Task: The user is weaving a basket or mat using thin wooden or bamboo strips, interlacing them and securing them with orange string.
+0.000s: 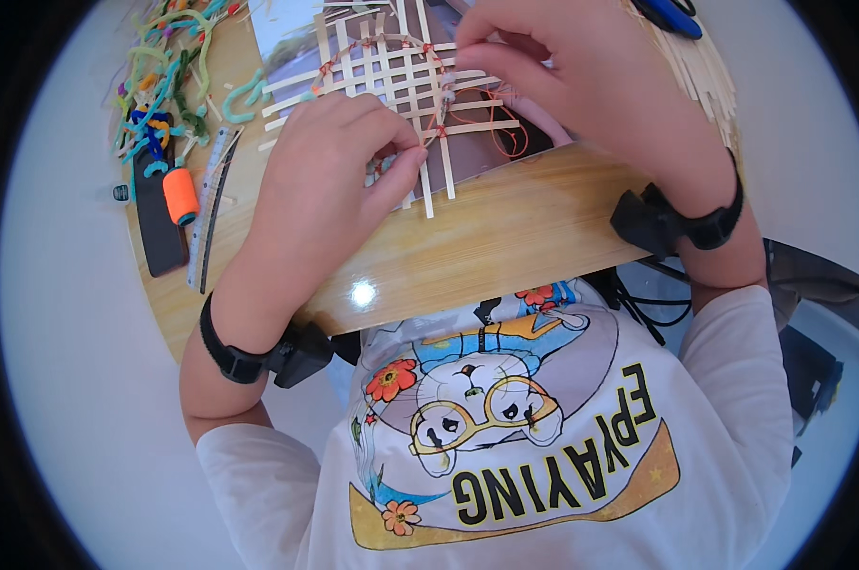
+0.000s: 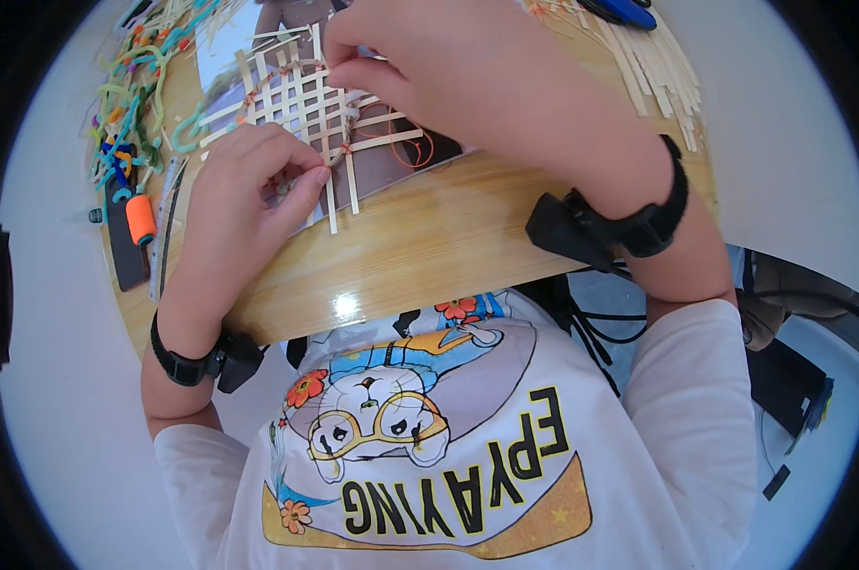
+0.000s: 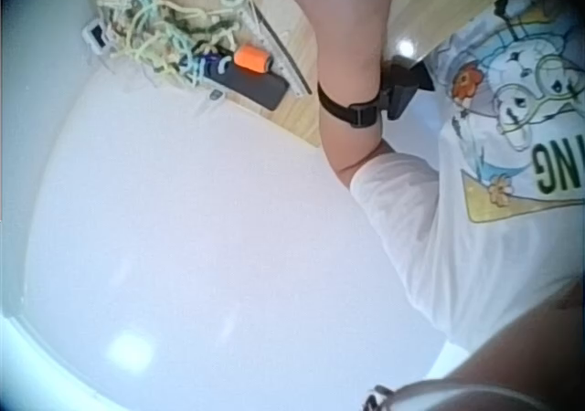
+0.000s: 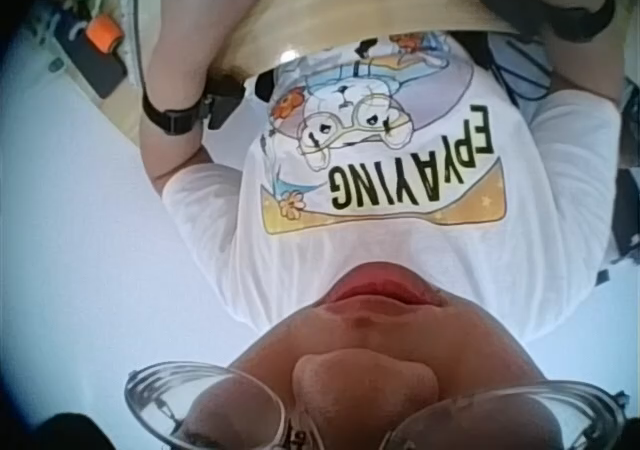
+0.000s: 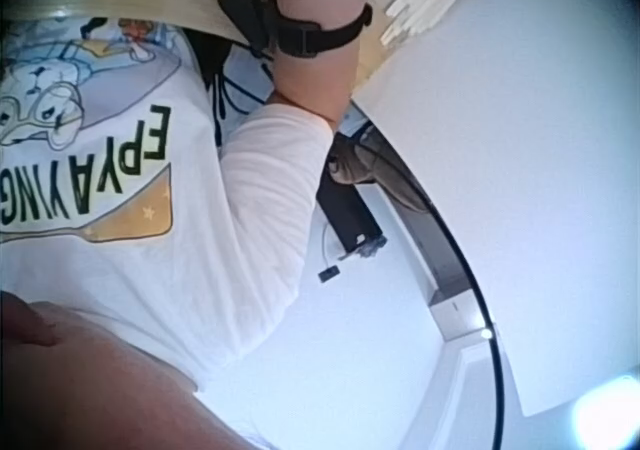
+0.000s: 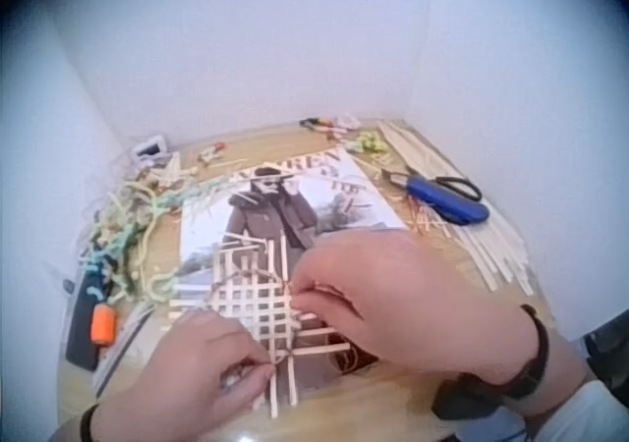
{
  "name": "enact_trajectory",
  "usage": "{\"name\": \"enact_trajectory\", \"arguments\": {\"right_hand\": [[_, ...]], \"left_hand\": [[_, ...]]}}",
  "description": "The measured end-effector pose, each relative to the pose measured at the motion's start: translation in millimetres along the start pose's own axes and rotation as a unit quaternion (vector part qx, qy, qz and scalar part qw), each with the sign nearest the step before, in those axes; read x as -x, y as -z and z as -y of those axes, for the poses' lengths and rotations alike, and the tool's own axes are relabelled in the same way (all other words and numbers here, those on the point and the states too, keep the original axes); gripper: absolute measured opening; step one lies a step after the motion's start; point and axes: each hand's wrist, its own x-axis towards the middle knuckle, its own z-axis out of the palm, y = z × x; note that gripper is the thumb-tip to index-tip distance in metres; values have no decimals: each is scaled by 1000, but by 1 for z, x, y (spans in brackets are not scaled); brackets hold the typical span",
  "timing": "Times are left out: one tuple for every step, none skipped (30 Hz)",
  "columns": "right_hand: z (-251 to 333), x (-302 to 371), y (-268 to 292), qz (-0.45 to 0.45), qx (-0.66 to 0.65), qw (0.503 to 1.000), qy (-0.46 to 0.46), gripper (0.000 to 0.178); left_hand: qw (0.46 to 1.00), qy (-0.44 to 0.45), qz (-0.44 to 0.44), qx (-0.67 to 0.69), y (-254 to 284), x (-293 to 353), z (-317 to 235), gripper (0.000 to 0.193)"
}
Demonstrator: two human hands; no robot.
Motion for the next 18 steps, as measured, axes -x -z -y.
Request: {"name": "enact_trajectory", "arguments": {"right_hand": [[12, -2, 17, 89, 8, 993, -72, 14], [17, -6, 34, 133, 12, 985, -108, 14], [21, -10, 51, 178, 19, 973, -143, 14], [24, -19, 73, 289, -71, 929, -220, 12], [19, -14, 77, 341, -116, 897, -255, 11], [16, -12, 85, 391, -155, 859, -291, 11], [8, 3, 80, 332, -206, 911, -135, 10], [1, 11, 81, 300, -229, 925, -54, 9], [-7, 20, 84, 265, -247, 932, 28, 9], [-15, 28, 86, 276, -280, 912, 115, 12], [-20, 34, 92, 269, -319, 888, 191, 14], [-24, 39, 97, 286, -309, 884, 202, 16], [-23, 45, 104, 309, -308, 872, 222, 17], [-22, 49, 109, 321, -311, 859, 251, 18], [-19, 53, 113, 331, -306, 859, 243, 19], [-17, 57, 113, 318, -314, 851, 274, 18], [-14, 58, 119, 361, -303, 830, 299, 16], [-11, 60, 121, 359, -307, 822, 320, 15]], "left_hand": [[1000, 12, -8, 9, -2, 0, 0, 9], [999, 26, -12, 14, -3, 0, -1, 10], [999, 22, -19, 19, -3, -1, 0, 10], [1000, 12, -16, 2, -1, -1, 0, 9], [1000, 6, -16, -13, 0, -1, 0, 9], [1000, 2, -16, -15, 2, -1, 1, 9], [999, 10, -30, -24, 3, -1, 2, 9], [998, 21, -42, -29, 5, -1, 3, 11], [998, 19, -48, -35, 8, -2, 5, 11], [996, 18, -72, -46, 11, -2, 7, 11], [994, 24, -92, -55, 13, -2, 9, 11], [993, 16, -99, -59, 16, -2, 11, 11], [991, 41, -111, -58, 19, -2, 13, 11], [989, 67, -120, -51, 21, -2, 15, 10], [989, 64, -123, -57, 23, -2, 17, 10], [986, 78, -135, -52, 26, -2, 20, 10], [984, 99, -145, -38, 28, -3, 22, 10], [984, 92, -148, -47, 29, -3, 25, 10]]}}
